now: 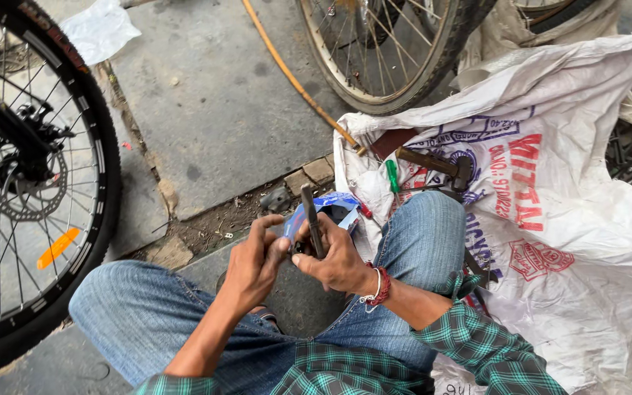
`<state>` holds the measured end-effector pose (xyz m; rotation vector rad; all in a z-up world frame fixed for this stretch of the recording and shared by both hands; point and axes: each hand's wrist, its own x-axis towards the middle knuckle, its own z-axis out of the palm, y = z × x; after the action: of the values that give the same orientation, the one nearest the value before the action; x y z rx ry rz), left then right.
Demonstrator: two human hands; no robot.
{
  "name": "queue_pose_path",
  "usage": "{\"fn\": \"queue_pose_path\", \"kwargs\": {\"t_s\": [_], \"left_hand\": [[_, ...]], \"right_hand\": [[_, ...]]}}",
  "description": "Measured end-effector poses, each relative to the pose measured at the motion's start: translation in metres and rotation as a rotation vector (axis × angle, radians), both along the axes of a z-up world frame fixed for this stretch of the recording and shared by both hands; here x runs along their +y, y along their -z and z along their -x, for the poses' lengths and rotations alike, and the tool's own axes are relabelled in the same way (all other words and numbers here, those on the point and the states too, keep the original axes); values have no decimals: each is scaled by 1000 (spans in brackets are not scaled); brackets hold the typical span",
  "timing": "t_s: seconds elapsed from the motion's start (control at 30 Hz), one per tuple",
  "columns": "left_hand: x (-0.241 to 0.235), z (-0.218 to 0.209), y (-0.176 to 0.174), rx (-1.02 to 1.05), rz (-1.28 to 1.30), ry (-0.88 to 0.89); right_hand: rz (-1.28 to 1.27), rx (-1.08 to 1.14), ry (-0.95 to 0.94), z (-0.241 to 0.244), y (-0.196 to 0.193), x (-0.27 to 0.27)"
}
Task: The person sits on the ground and uses pliers to manipulate small metal bicycle parts. They repeatedly pick up a part, grip it with the pliers, and adjust it before placing it down or picking up another one from a nearby bag.
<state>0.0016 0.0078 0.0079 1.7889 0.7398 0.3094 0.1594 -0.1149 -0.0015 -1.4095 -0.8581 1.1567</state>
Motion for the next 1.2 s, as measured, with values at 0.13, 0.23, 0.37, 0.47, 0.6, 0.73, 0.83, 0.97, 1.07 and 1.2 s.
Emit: {"fn": "queue_pose_path", "kwargs": {"t_s": [0.13,0.23,0.37,0.47,0.6,0.73,0.83,0.97,1.07,1.2], "left_hand": [[-1,3,-8,-366,-246,69],[-2,0,-9,-41,-102,23],[1,2,-8,-4,-25,27],[0,6,-4,-315,-178,72],[-3,3,0,-128,-254,30],[0,3,-2,-95,-60,30],[-1,4,-5,-244,-156,91],[-3,2,-6,96,-56,18],[-1,3,-9,-136,-75,19],[-1,3,-13,-254,-150,35]], "right_hand": [[-129,21,33,-3,0,4],[-19,69,-25,-1,-2,0],[-21,32,-3,-1,-4,0],[-165,15,26,-2,-5,3],[130,14,-17,-2,-9,2],[11,-17,-14,-1,-7,1],[-209,-41,29,-1,0,1],[92,66,-13,-2,2,-4],[22,-3,-17,-2,0,-2],[-276,-82,31,0,-5,2]]}}
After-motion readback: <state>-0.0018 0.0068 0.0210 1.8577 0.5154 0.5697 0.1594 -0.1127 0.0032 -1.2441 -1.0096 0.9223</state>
